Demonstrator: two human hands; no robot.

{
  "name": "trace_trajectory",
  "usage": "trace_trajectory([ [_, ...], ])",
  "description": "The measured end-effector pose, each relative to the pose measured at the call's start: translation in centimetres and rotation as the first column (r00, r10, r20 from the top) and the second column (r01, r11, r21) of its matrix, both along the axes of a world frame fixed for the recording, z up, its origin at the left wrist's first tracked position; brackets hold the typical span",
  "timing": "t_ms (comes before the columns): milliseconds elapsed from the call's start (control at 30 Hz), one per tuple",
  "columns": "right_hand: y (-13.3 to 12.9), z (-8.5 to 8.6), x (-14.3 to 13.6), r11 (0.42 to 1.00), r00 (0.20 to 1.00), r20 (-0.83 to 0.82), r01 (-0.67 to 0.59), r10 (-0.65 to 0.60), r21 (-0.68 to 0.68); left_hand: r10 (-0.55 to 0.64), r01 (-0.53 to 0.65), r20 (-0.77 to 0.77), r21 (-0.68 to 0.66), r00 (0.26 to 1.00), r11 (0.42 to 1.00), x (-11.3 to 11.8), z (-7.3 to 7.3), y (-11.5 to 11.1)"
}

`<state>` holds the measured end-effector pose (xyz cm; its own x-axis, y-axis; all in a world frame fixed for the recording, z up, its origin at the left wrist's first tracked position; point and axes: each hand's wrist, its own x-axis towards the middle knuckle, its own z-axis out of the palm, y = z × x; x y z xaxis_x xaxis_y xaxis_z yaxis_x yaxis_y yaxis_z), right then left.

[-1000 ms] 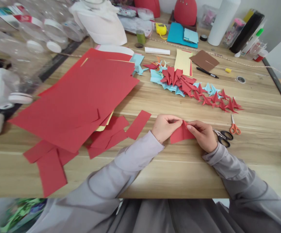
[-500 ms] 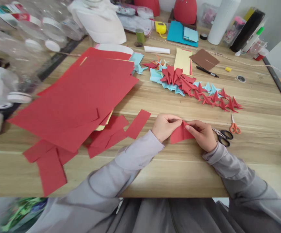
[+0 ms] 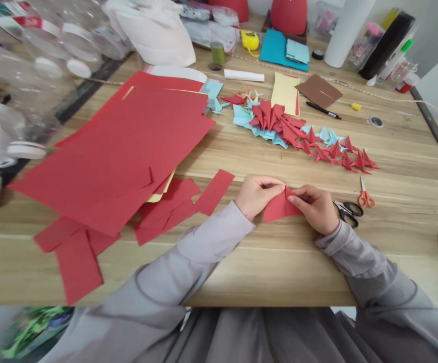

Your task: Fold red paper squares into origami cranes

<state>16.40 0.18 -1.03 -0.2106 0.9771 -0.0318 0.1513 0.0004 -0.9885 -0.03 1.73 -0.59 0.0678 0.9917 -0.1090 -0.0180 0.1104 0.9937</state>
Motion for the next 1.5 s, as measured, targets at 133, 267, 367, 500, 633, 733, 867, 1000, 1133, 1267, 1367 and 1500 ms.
trace_trajectory([
  [133, 0.19, 0.18, 0.22, 1.000, 1.000, -0.004, -0.010, 0.010, -0.025, -0.049, 0.051, -0.050, 0.028, 0.998, 0.998, -0.36, 0.25, 0.18],
  [267, 0.29, 0.17, 0.30, 0.999, 1.000, 0.000, 0.006, -0.006, -0.036, -0.063, 0.066, -0.071, 0.043, 0.996, 0.997, -0.54, 0.31, 0.32],
  [367, 0.24, 0.13, 0.28, 0.999, 1.000, -0.003, 0.014, -0.015, -0.040, -0.067, 0.070, -0.066, 0.048, 0.996, 0.996, -0.50, 0.28, 0.30],
  [500, 0.15, 0.15, 0.23, 0.999, 1.000, -0.012, 0.028, -0.028, -0.040, -0.049, 0.049, -0.019, 0.022, 0.999, 0.999, -0.29, 0.35, 0.13],
  [633, 0.17, 0.12, 0.19, 0.999, 0.999, -0.011, 0.039, -0.039, -0.032, -0.064, 0.065, 0.021, -0.005, 0.998, 0.998, -0.08, 0.35, 0.05],
  [733, 0.23, 0.07, 0.18, 0.999, 0.999, 0.000, 0.040, -0.040, -0.032, -0.088, 0.089, -0.020, 0.025, 0.996, 0.996, -0.06, 0.22, 0.15],
  [867, 0.28, 0.15, 0.18, 0.998, 0.999, 0.020, 0.037, -0.036, -0.042, -0.093, 0.103, -0.116, 0.085, 0.989, 0.991, -0.08, 0.19, 0.25],
  [1000, 0.33, 0.40, 0.17, 0.998, 0.999, 0.025, 0.032, -0.031, -0.053, -0.089, 0.108, -0.163, 0.110, 0.983, 0.988, -0.01, 0.33, 0.21],
  [1133, 0.37, 0.72, 0.12, 0.998, 0.999, 0.031, 0.022, -0.020, -0.063, -0.070, 0.090, -0.160, 0.124, 0.985, 0.988, 0.02, 0.36, 0.16],
  [1267, 0.37, 0.82, 0.05, 0.998, 0.998, 0.059, 0.026, -0.023, -0.054, -0.076, 0.094, -0.147, 0.123, 0.986, 0.988, 0.02, 0.25, 0.16],
  [1367, 0.37, 0.74, 0.03, 0.999, 0.998, 0.063, 0.026, -0.023, -0.045, -0.085, 0.099, -0.129, 0.108, 0.988, 0.989, 0.04, 0.16, 0.16],
  [1500, 0.36, 0.60, 0.06, 0.999, 0.998, 0.056, 0.029, -0.027, -0.037, -0.077, 0.081, -0.088, 0.043, 0.993, 0.996, 0.06, 0.09, 0.09],
])
